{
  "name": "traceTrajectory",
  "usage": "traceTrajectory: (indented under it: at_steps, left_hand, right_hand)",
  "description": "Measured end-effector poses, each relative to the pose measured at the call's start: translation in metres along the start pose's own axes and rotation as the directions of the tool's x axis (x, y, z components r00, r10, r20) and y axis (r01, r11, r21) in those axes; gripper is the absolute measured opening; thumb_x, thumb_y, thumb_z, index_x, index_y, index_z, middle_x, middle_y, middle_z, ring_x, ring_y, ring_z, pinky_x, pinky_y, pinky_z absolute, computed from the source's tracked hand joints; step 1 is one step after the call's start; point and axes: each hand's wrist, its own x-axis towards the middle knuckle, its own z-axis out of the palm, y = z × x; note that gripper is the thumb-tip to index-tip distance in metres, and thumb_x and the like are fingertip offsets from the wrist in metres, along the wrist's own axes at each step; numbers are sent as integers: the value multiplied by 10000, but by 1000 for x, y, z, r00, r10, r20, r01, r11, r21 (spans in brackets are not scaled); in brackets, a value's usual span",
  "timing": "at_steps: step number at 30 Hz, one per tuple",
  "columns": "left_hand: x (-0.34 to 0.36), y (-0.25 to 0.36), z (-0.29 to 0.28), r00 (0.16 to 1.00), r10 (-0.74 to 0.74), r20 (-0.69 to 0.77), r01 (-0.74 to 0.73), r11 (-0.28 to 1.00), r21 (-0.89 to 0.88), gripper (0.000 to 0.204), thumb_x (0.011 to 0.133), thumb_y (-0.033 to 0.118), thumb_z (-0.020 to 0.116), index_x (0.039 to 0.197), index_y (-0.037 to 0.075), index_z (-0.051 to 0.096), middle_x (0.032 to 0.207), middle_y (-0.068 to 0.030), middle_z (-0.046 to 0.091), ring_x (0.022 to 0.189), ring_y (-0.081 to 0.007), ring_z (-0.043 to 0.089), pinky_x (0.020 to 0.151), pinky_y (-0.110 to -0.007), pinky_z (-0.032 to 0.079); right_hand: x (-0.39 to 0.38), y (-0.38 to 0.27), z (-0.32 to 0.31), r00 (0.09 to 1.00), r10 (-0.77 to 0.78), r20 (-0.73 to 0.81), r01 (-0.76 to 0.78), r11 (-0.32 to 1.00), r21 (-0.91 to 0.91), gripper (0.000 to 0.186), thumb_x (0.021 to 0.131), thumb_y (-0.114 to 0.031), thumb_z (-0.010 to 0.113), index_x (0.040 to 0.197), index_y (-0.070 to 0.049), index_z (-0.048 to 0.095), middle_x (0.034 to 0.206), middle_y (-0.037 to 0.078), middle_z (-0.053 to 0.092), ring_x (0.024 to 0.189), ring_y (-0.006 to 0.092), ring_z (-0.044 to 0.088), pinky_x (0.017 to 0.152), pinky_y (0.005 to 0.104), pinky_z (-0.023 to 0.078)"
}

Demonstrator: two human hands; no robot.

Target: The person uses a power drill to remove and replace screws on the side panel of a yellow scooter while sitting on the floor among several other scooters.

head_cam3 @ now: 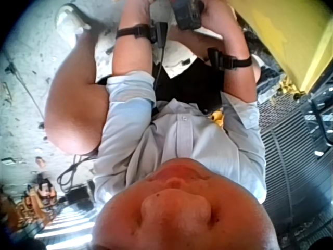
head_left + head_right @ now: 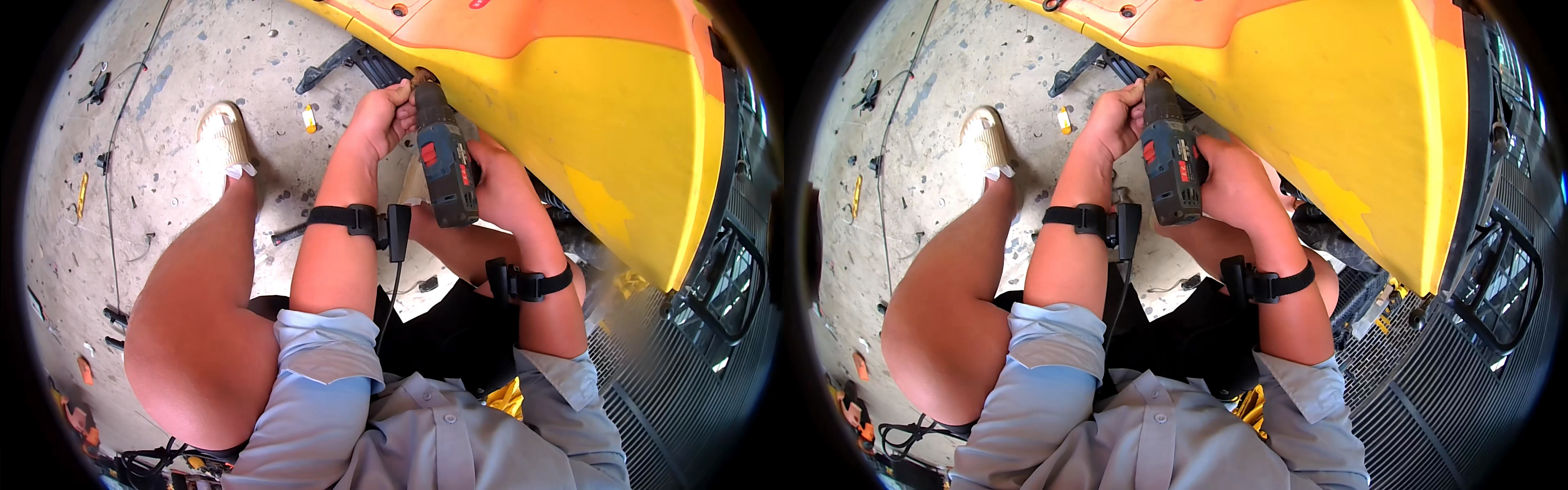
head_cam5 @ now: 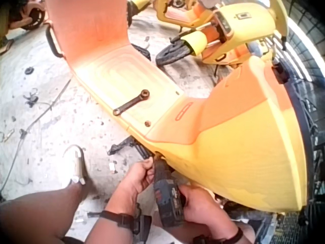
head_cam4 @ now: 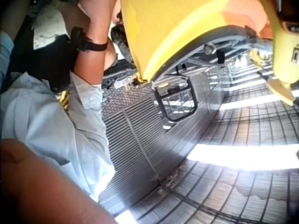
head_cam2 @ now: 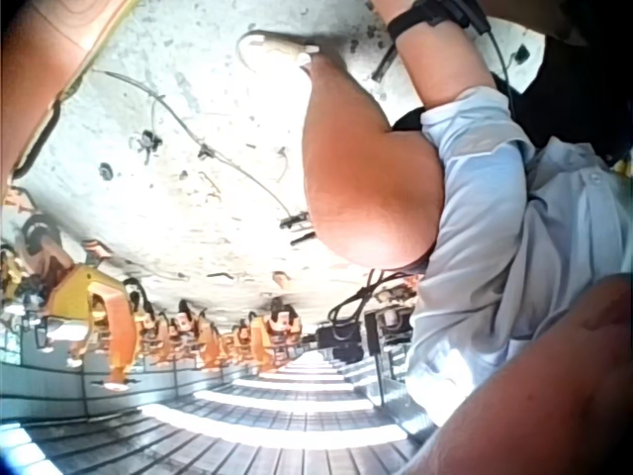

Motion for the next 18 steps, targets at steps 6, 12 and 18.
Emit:
traceTrajectory:
  at_steps: [6, 12, 18]
  left_hand:
    - [-1, -1, 3, 999, -2, -34, 1, 1000, -27, 216, 1082, 247, 516, 939, 104, 593, 651, 60, 419, 579, -86, 371, 578, -251, 367]
    - [6, -3, -1, 1000, 0, -20, -1, 999, -40, 195, 1084, 244, 512, 979, 102, 593, 669, 66, 422, 579, -84, 362, 585, -257, 369]
    - [6, -5, -1, 999, 3, -42, -4, 1000, -24, 189, 1084, 253, 511, 990, 108, 588, 671, 64, 420, 587, -84, 370, 592, -258, 373]
  right_hand:
    - [-1, -1, 1, 1000, -5, -3, 5, 998, 69, 320, 714, -126, 851, 900, 30, 642, 939, 158, 627, 751, 271, 625, 715, 356, 511]
    - [-1, 1, 2, 1000, -16, 1, 15, 995, 96, 313, 720, -124, 857, 887, 34, 644, 939, 122, 609, 780, 225, 617, 721, 340, 508]
    - [0, 3, 3, 999, 22, 28, -24, 996, 91, 321, 715, -128, 866, 876, 34, 639, 941, 114, 604, 768, 213, 599, 714, 335, 503]
